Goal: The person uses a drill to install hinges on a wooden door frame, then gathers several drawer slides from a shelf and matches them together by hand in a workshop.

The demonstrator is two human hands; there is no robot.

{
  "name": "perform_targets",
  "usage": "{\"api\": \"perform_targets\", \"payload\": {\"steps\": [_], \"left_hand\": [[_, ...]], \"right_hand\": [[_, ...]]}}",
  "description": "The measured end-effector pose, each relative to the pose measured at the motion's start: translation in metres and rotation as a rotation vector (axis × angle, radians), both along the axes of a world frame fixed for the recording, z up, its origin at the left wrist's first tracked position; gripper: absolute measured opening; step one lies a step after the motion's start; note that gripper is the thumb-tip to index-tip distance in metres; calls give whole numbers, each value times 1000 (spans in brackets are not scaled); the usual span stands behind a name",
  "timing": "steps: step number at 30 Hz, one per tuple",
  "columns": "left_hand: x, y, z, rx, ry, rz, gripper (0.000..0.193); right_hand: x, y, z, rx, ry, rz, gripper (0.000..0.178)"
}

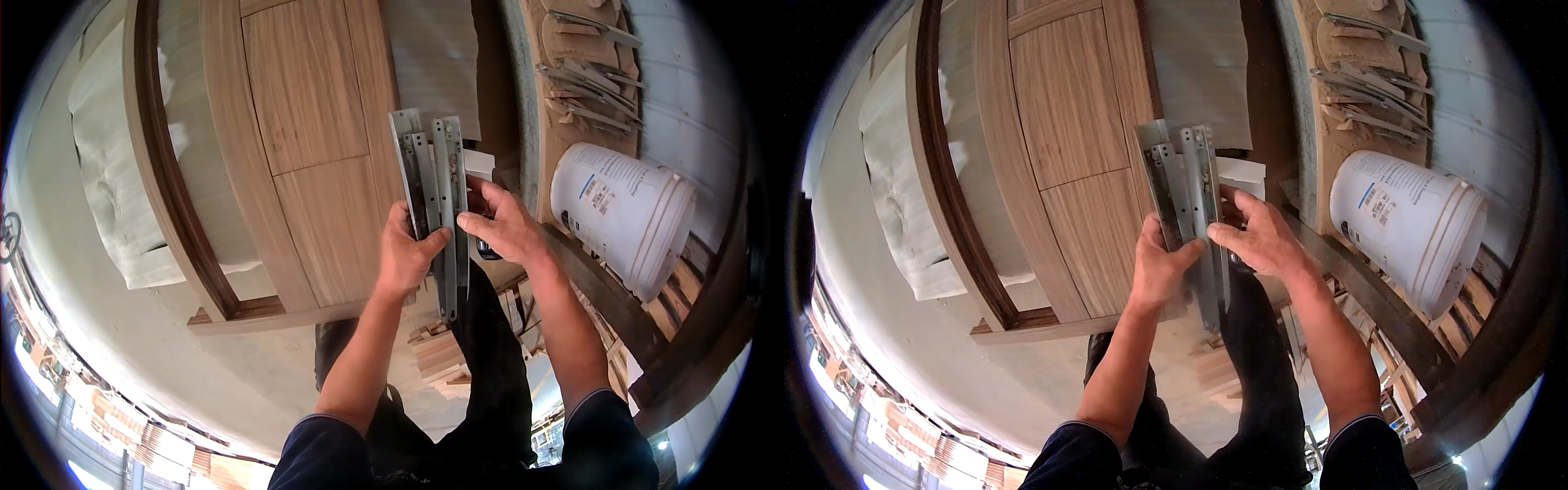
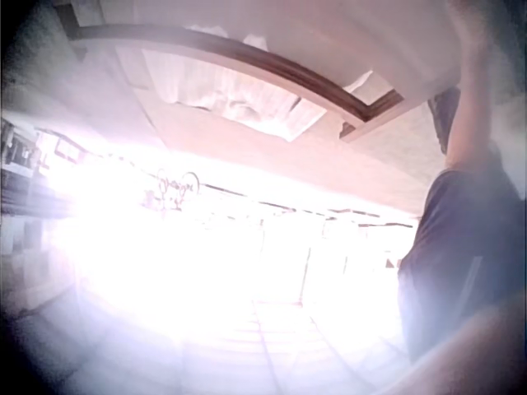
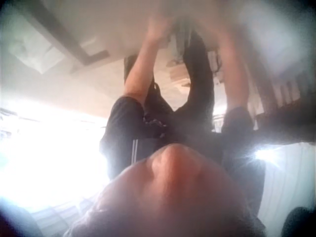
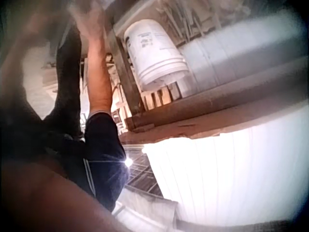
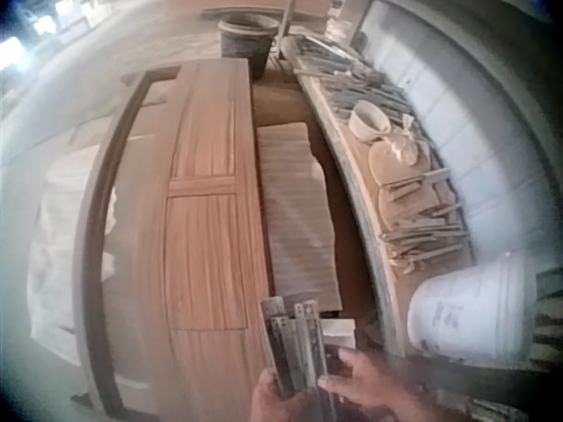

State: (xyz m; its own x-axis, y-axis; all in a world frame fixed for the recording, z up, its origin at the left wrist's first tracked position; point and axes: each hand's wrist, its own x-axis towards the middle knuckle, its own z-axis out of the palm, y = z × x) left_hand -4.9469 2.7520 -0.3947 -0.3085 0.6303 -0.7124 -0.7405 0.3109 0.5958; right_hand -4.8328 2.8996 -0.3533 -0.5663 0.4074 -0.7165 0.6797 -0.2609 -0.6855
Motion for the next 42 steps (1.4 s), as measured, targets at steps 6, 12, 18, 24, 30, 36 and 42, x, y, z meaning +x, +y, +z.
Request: {"api": "perform_targets", "payload": {"steps": [6,12,18,24,30,36,42], "left_hand": [[-6,-8,8,-36,27,-99,40],[-4,-26,36,128,-52,-65,37],[1,-39,108,241,10,-116,43],[14,-22,216,326,226,-273,66],[46,-6,348,558,47,-501,88],[116,34,443,700,146,-801,67],[178,80,449,478,399,-1094,19]], "right_hand": [[-3,-15,5,85,91,-59,58],[-13,-26,56,88,-2,-59,54],[-14,-40,99,213,39,-8,49],[-10,-42,228,261,75,-90,76],[35,-49,357,403,33,-144,65],[125,-7,488,402,-382,-157,64],[198,17,492,496,-492,-114,60]]}}
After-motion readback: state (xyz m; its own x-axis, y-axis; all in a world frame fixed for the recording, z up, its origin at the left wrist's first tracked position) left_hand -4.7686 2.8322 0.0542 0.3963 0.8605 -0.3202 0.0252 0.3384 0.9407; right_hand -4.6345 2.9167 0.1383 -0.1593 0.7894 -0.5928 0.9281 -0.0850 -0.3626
